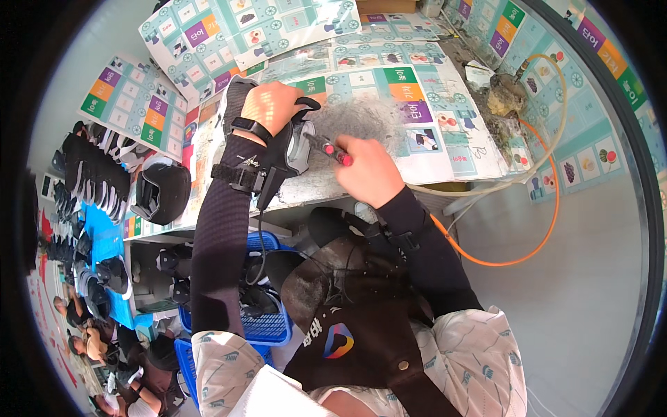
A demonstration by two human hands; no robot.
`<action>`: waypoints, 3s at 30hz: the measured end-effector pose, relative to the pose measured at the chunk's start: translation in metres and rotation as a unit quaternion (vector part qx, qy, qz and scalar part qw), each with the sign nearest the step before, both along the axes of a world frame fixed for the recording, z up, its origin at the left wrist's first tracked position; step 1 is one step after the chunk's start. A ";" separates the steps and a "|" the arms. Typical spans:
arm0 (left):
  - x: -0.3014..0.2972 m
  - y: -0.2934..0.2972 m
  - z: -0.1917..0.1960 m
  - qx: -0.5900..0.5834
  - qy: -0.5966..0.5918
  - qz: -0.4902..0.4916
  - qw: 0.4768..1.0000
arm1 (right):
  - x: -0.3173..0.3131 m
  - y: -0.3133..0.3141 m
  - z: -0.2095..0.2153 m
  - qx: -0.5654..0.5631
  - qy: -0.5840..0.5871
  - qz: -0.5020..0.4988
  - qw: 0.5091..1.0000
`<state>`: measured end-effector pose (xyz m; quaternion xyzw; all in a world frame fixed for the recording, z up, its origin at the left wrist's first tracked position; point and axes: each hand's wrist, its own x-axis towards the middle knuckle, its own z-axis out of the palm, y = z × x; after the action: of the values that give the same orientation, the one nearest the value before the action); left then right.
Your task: Clean and inspect shoes using a pressurized air tool and manual wiping.
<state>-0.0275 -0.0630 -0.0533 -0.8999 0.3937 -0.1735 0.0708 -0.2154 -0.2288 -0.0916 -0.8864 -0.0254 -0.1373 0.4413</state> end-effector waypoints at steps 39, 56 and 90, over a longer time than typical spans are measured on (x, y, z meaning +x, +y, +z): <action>-0.074 0.039 -0.026 -0.205 -0.076 0.051 0.975 | 0.011 0.003 -0.021 0.002 0.013 -0.017 1.000; -0.064 0.097 -0.005 -0.298 -0.093 0.305 0.900 | -0.001 -0.009 -0.008 0.253 0.108 0.095 0.957; -0.120 0.079 -0.090 -0.407 0.093 0.073 0.906 | 0.024 0.004 -0.025 0.075 0.134 0.028 0.988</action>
<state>-0.1470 0.0165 -0.1432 -0.8889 0.2270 -0.2280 -0.3261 -0.1914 -0.2246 -0.1171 -0.8599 0.0192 -0.0063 0.5101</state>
